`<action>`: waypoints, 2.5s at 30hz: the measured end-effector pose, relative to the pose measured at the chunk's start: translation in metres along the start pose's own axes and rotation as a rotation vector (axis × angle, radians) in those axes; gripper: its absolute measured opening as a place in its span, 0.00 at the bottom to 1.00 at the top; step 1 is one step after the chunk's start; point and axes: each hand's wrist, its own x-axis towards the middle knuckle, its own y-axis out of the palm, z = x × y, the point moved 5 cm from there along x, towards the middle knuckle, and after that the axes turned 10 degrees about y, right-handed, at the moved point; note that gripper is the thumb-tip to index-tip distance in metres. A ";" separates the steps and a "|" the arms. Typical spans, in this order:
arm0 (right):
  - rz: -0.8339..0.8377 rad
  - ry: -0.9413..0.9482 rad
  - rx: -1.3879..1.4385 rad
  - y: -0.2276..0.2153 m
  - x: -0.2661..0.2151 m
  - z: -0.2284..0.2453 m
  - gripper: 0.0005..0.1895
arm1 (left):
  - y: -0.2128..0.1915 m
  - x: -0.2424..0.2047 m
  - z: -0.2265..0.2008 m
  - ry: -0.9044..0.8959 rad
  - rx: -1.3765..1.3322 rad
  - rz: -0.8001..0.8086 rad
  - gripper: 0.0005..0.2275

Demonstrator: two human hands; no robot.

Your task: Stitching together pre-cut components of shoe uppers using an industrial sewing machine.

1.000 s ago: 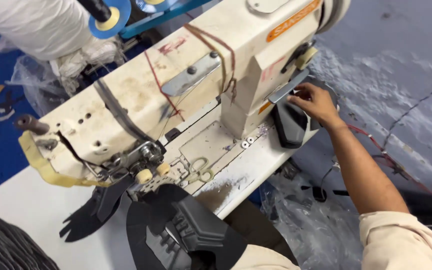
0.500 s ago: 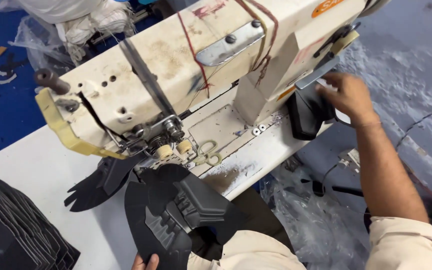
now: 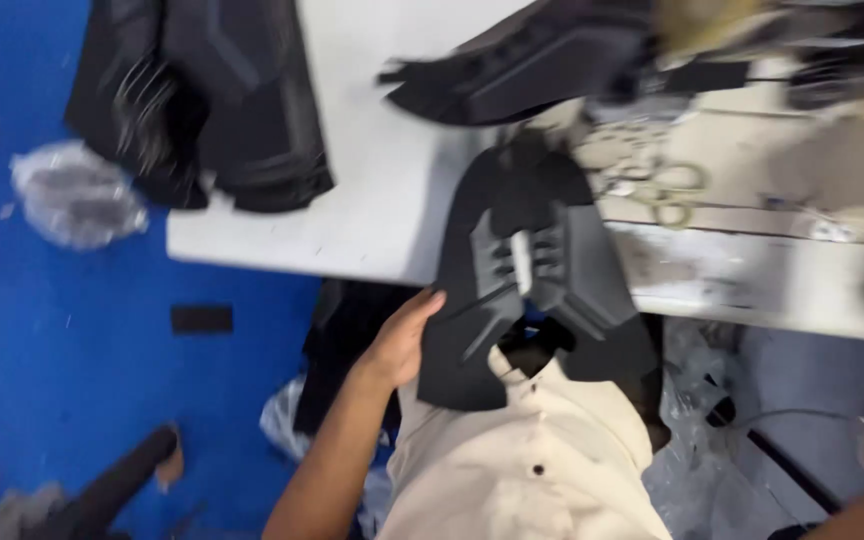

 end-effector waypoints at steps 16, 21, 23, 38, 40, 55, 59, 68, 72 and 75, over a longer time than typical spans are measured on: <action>0.580 0.216 0.111 0.375 -0.105 0.085 0.06 | 0.029 -0.016 -0.006 0.012 -0.098 0.188 0.20; 0.552 0.184 0.072 0.376 -0.106 0.087 0.06 | 0.028 -0.016 -0.008 0.146 0.155 0.247 0.21; 0.536 0.180 0.057 0.376 -0.107 0.087 0.06 | 0.030 -0.017 -0.010 0.206 0.279 0.259 0.21; 0.131 0.121 0.260 0.231 -0.049 0.126 0.11 | 0.032 -0.018 -0.015 0.243 0.332 0.241 0.22; 0.499 0.341 0.099 0.279 -0.067 0.126 0.26 | 0.038 -0.022 -0.019 0.236 0.351 0.233 0.23; 0.671 0.161 0.344 0.368 -0.103 0.118 0.44 | 0.054 -0.041 -0.025 0.258 0.398 0.261 0.23; 0.658 0.126 0.317 0.369 -0.106 0.125 0.44 | 0.055 -0.043 -0.026 0.310 0.417 0.272 0.22; 0.595 0.017 0.351 0.362 -0.122 0.136 0.39 | 0.059 -0.056 -0.028 0.329 0.355 0.327 0.24; 0.548 -0.015 0.273 0.356 -0.128 0.141 0.33 | 0.066 -0.058 -0.035 0.376 0.412 0.309 0.26; 0.515 -0.051 0.205 0.351 -0.132 0.143 0.30 | 0.092 -0.062 -0.062 0.520 0.384 0.326 0.32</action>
